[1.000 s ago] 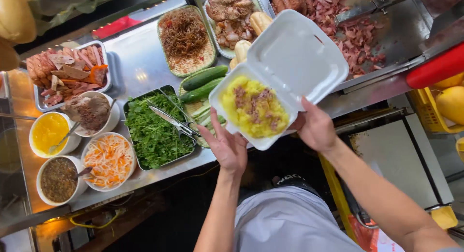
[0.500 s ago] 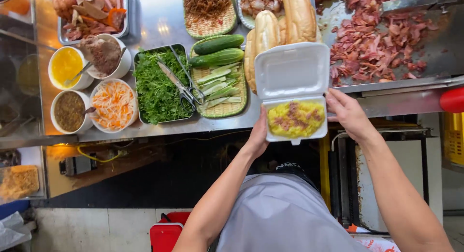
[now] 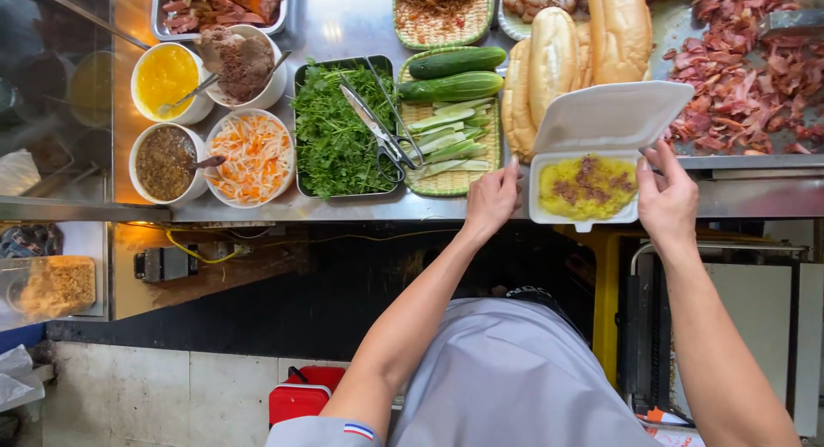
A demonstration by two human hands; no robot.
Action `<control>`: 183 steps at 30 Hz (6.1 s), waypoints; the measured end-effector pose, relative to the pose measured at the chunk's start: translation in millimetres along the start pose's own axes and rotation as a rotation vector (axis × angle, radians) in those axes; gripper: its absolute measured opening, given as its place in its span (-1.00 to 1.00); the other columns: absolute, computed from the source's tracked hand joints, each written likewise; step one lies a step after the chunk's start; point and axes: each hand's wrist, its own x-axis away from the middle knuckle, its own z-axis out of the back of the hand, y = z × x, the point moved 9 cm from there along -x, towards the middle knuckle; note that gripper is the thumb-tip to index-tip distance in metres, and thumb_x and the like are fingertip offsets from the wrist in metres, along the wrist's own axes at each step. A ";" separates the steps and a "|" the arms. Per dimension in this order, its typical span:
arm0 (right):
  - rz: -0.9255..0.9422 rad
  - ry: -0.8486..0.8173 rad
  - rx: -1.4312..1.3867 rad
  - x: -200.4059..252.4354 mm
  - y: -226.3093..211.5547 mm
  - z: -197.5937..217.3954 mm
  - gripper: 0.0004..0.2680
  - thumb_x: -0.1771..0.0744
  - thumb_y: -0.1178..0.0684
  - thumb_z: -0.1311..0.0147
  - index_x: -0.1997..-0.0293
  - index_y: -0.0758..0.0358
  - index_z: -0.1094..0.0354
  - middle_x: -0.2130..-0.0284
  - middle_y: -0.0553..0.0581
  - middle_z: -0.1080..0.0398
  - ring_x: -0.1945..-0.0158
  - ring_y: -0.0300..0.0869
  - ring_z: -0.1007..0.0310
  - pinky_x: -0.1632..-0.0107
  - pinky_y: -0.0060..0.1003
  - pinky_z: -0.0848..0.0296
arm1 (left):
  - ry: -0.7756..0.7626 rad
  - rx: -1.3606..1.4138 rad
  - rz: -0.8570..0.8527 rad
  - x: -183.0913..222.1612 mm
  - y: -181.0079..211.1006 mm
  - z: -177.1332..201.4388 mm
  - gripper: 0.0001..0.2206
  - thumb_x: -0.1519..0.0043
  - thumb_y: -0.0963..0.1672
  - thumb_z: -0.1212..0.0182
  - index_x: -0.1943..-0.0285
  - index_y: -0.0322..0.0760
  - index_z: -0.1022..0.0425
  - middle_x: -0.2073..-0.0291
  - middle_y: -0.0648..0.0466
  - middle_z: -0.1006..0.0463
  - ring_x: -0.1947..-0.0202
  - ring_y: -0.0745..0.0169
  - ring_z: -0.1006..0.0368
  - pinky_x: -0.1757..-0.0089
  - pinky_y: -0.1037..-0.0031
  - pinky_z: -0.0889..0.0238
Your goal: Preparing a takeout food box with rice, sliced meat, sauce, and vegetables at a food stall.
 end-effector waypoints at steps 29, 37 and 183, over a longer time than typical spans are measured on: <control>0.506 0.211 0.687 -16.6 -151.7 -245.4 -0.62 -0.39 0.07 -0.10 -0.35 0.44 -0.19 0.07 0.38 -0.38 0.02 0.16 -0.31 -0.04 0.03 -0.31 | 0.144 0.325 0.010 29.8 -59.9 232.1 -0.76 -0.28 -0.14 -0.22 0.09 -0.55 -0.57 0.57 -0.02 -0.63 0.63 0.33 -0.57 0.55 0.52 -0.46; -0.132 -0.424 -0.023 85.0 -135.9 -230.4 -0.66 -0.40 -0.02 -0.08 -0.29 0.37 -0.39 0.12 0.16 -0.52 0.09 -0.21 -0.48 -0.04 -0.30 -0.46 | -0.002 0.410 -0.073 44.5 -16.1 168.9 -0.77 -0.31 -0.15 -0.21 0.04 -0.53 -0.57 0.53 0.00 -0.64 0.60 0.37 -0.57 0.54 0.55 -0.44; -0.061 0.146 -1.319 33.4 6.5 187.2 -0.53 -0.34 -0.08 -0.33 -0.37 0.20 -0.23 -0.19 0.11 -0.42 -0.28 -0.06 -0.46 -0.33 -0.10 -0.50 | -0.446 1.182 0.047 57.1 77.3 -27.4 -0.27 -0.34 0.23 0.24 -0.57 -0.21 -0.06 -0.42 0.00 -0.29 -0.39 0.02 -0.27 -0.31 0.18 -0.18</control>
